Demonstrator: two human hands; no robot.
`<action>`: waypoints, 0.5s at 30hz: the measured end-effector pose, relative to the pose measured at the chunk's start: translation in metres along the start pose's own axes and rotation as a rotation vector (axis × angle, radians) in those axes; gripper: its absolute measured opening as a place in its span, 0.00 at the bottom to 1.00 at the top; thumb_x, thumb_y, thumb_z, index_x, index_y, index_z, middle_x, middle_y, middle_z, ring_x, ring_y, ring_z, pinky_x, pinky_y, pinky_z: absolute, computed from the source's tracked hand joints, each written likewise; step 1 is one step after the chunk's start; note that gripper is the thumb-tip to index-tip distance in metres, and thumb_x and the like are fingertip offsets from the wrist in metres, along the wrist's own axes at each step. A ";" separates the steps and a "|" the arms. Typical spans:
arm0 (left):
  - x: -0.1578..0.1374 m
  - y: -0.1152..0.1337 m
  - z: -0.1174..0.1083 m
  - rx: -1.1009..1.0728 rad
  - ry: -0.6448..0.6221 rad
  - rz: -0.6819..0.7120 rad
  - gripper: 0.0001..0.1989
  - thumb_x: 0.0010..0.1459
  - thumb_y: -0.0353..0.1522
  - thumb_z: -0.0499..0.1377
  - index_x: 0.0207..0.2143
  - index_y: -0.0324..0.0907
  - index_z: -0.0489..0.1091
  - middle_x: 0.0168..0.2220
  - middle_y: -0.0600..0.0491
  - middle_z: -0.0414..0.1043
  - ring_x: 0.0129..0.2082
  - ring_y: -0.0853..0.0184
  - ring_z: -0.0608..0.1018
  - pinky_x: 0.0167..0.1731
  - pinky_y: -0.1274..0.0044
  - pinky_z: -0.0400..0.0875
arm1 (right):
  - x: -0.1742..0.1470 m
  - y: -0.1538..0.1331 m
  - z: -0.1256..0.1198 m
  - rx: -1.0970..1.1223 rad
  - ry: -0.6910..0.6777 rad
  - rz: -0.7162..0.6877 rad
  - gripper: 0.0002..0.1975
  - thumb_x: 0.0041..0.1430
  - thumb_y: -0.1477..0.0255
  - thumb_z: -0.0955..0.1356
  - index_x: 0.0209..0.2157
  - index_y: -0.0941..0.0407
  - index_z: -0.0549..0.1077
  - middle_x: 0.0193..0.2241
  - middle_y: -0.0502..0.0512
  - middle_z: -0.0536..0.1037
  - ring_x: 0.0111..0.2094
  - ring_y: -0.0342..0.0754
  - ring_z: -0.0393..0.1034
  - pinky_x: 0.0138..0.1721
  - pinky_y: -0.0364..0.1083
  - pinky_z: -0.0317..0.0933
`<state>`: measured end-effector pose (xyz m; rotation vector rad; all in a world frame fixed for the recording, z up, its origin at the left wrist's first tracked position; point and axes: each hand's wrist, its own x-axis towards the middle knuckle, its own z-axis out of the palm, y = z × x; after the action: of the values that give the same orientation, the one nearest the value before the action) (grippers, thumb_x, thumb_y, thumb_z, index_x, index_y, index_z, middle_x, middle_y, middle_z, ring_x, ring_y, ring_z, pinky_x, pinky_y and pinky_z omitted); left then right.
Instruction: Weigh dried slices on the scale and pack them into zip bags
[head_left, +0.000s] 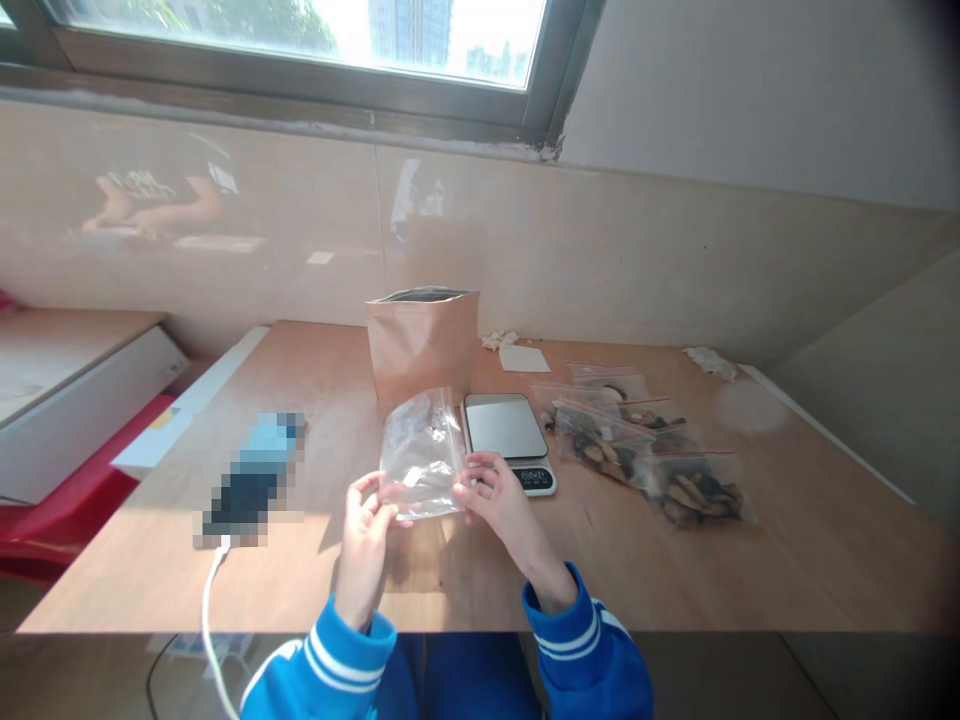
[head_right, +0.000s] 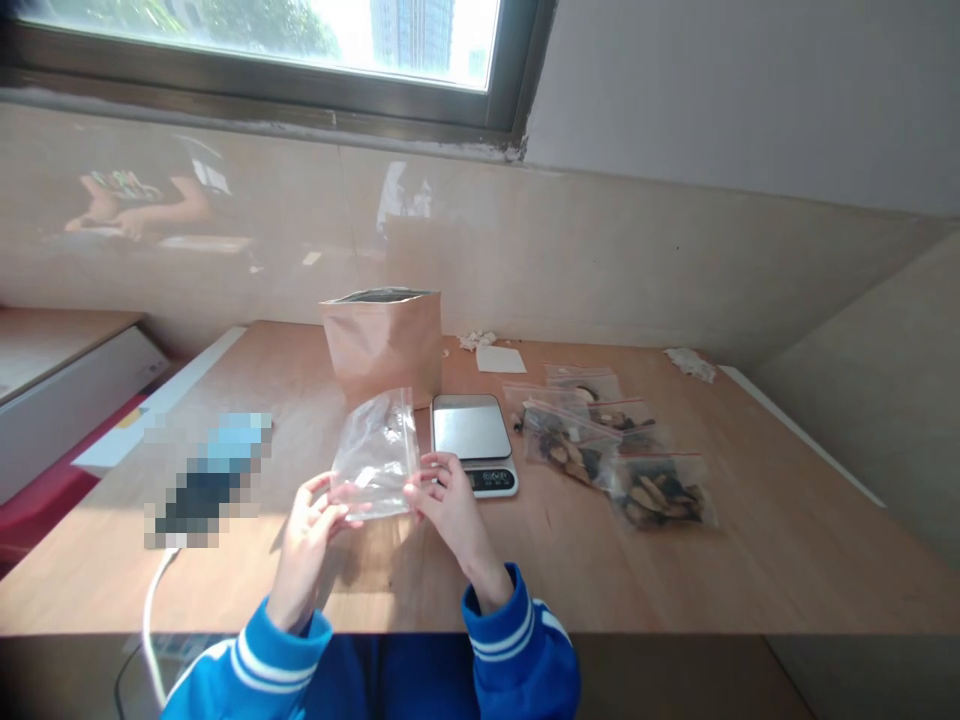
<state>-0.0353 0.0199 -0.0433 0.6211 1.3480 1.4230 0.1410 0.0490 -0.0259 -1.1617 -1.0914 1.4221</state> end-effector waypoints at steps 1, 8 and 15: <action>-0.001 -0.004 -0.005 0.108 0.034 0.011 0.23 0.47 0.30 0.62 0.47 0.43 0.63 0.42 0.45 0.74 0.41 0.57 0.79 0.38 0.68 0.75 | -0.001 0.001 -0.005 -0.080 0.037 -0.034 0.22 0.46 0.62 0.74 0.41 0.52 0.66 0.33 0.53 0.75 0.27 0.47 0.71 0.23 0.45 0.66; -0.001 0.000 -0.015 0.947 0.136 0.693 0.35 0.59 0.32 0.54 0.66 0.39 0.45 0.67 0.38 0.46 0.67 0.54 0.52 0.64 0.57 0.52 | 0.032 -0.015 -0.118 -0.849 0.443 -0.519 0.13 0.62 0.64 0.60 0.41 0.55 0.71 0.42 0.63 0.74 0.44 0.55 0.69 0.46 0.55 0.66; 0.036 -0.026 -0.005 1.375 -0.289 0.737 0.26 0.63 0.38 0.50 0.63 0.46 0.59 0.64 0.46 0.58 0.65 0.50 0.58 0.59 0.57 0.60 | 0.077 -0.017 -0.224 -1.495 0.473 -0.270 0.14 0.58 0.70 0.62 0.43 0.60 0.72 0.46 0.70 0.75 0.49 0.62 0.67 0.49 0.58 0.60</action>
<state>-0.0436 0.0461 -0.0783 2.2837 1.8167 0.6177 0.3580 0.1415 -0.0510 -2.0498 -1.8627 -0.1457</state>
